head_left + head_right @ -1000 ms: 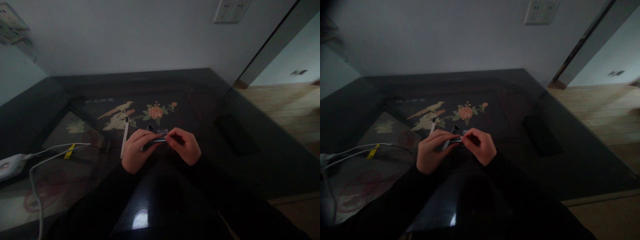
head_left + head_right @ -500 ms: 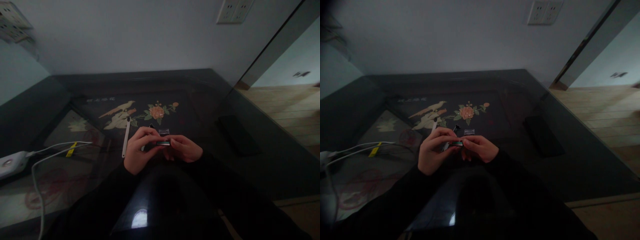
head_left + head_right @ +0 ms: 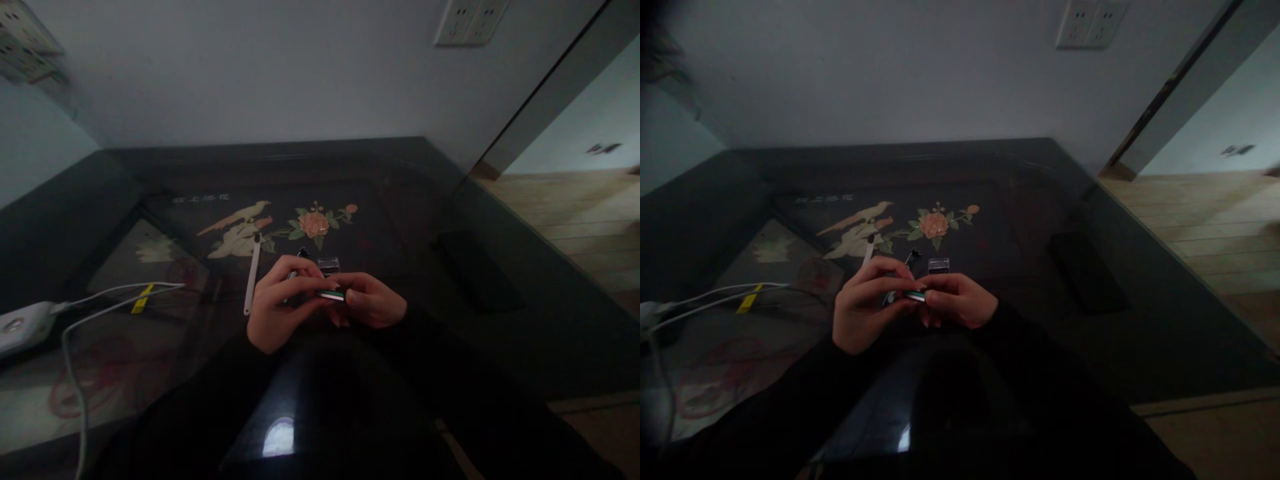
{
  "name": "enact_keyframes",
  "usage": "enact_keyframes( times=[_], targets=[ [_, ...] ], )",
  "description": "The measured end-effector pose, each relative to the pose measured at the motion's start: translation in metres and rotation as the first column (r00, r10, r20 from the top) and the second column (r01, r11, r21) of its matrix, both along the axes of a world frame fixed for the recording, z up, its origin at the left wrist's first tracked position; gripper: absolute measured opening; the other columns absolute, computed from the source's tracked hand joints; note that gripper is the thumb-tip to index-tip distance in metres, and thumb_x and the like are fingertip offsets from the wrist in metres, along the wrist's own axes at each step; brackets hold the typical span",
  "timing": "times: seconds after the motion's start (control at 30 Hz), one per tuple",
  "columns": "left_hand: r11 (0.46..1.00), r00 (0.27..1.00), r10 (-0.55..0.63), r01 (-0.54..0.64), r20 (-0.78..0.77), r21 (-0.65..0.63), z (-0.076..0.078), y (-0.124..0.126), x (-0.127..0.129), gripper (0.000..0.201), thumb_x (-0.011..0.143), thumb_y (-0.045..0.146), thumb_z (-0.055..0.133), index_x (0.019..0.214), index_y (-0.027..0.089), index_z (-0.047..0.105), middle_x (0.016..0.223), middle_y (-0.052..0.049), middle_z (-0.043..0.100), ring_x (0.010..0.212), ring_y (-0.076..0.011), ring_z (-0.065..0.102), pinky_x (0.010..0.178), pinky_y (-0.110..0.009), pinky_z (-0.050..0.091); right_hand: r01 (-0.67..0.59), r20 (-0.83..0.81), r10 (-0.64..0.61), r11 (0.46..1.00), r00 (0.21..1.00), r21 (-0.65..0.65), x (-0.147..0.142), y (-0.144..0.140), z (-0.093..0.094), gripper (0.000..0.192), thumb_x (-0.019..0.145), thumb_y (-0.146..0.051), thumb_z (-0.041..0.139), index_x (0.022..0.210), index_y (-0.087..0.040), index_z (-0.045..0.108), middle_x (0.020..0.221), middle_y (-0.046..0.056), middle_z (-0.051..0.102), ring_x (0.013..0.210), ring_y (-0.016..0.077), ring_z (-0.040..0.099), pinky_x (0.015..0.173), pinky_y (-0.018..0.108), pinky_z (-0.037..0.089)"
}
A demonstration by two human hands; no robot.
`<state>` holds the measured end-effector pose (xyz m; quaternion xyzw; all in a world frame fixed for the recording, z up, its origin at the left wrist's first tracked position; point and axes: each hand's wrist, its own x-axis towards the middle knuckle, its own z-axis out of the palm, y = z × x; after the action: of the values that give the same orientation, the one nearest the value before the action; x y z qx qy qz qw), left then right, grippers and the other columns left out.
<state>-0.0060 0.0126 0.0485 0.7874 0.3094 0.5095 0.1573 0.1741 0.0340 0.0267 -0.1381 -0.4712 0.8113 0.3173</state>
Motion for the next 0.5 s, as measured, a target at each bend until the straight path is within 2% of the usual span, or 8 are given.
enact_keyframes(
  times=[0.5],
  targets=[
    [1.000,1.000,-0.003,0.003,-0.013,-0.016,-0.0011,-0.0014,-0.0009,0.016,0.078,0.013,0.072,0.092,0.021,0.071,0.092,-0.003,0.061,0.082,-0.0136,0.058,0.069,-0.024,0.050,0.039,0.029,-0.040,0.999,0.999,0.029,0.0008,-0.0007,0.0017,0.043,0.070,-0.050,0.077,0.088,-0.011,0.069,0.064,-0.001,0.060,0.050,0.0062,0.052,0.043,0.017,0.036]
  ],
)
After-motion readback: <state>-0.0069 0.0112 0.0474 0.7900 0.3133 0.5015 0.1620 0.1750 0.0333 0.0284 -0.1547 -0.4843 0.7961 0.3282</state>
